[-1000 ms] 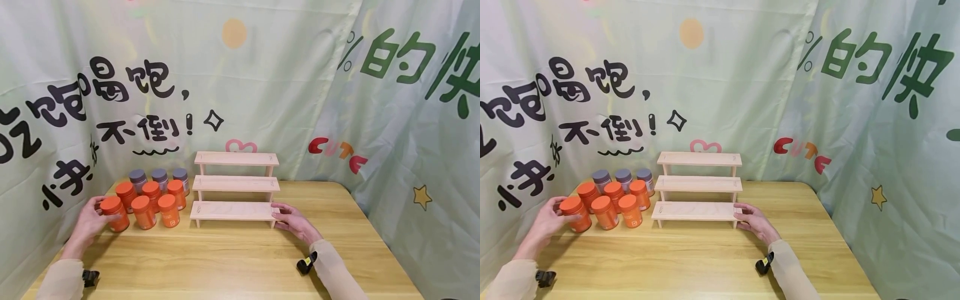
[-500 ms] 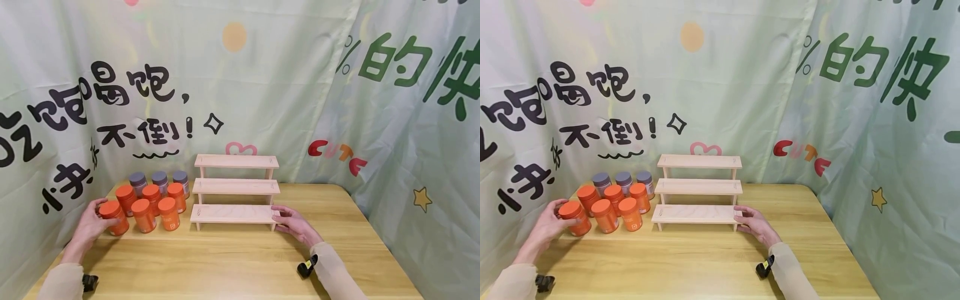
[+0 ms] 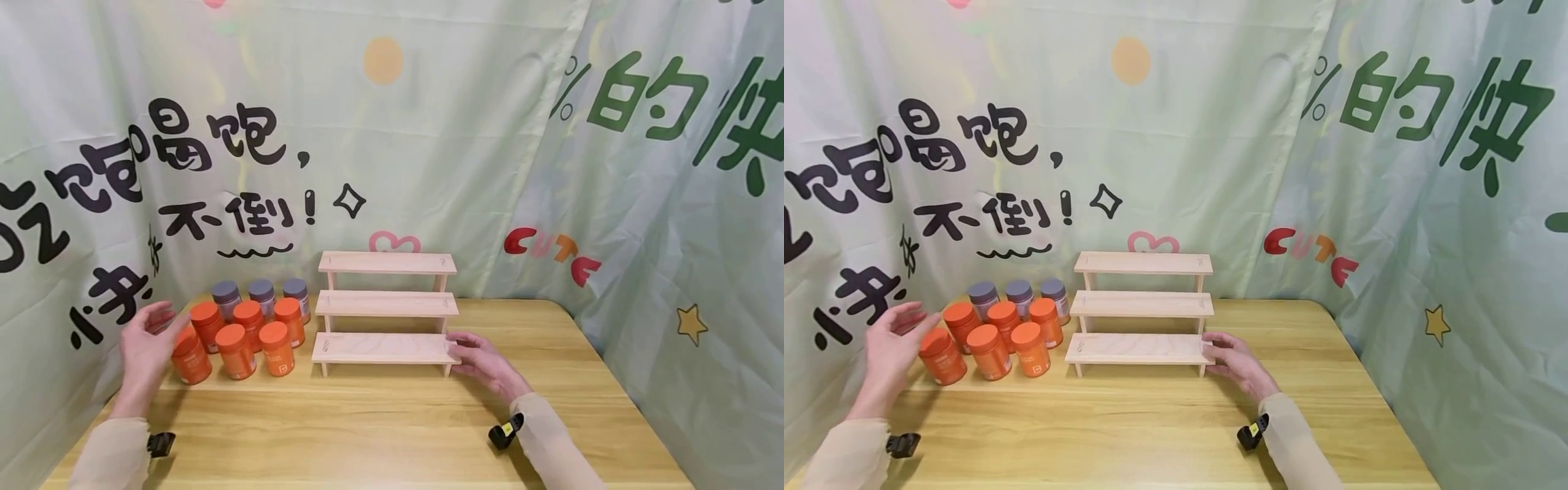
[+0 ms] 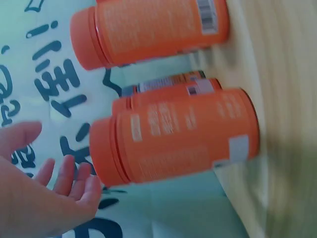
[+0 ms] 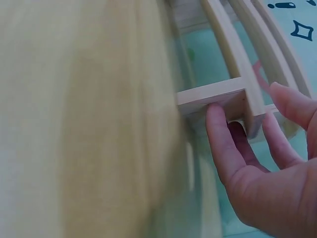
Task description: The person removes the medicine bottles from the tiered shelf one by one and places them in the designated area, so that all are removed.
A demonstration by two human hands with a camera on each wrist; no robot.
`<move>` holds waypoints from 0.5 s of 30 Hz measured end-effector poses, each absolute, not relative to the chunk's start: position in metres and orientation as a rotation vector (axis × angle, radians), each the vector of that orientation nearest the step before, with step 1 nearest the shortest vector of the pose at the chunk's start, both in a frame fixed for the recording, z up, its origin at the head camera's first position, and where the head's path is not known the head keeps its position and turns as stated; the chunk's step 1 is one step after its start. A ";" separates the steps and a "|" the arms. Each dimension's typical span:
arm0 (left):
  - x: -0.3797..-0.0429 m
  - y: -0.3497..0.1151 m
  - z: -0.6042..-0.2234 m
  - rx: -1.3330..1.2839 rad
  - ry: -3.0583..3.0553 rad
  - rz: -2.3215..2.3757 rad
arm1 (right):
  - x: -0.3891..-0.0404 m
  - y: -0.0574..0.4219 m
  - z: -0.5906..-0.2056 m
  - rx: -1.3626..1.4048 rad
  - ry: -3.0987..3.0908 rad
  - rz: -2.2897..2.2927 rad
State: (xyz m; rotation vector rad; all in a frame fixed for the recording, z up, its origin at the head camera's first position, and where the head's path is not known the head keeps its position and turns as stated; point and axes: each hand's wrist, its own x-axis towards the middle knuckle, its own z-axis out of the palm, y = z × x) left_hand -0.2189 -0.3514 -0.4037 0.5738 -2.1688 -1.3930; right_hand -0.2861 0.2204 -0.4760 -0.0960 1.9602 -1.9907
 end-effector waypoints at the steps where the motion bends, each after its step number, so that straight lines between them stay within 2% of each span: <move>1: -0.220 -0.348 -0.402 0.582 -2.108 -1.416 | -0.287 0.220 -0.475 -0.100 1.975 -1.991; 5: -0.226 -0.337 -0.398 0.561 -1.880 -1.506 | -0.289 0.219 -0.470 -0.065 2.049 -2.001; 11: -0.234 -0.314 -0.397 0.364 -1.677 -1.628 | -0.288 0.219 -0.462 0.073 2.282 -2.042; 15: -0.238 -0.295 -0.395 0.283 -1.668 -1.723 | -0.288 0.221 -0.455 0.062 2.528 -2.002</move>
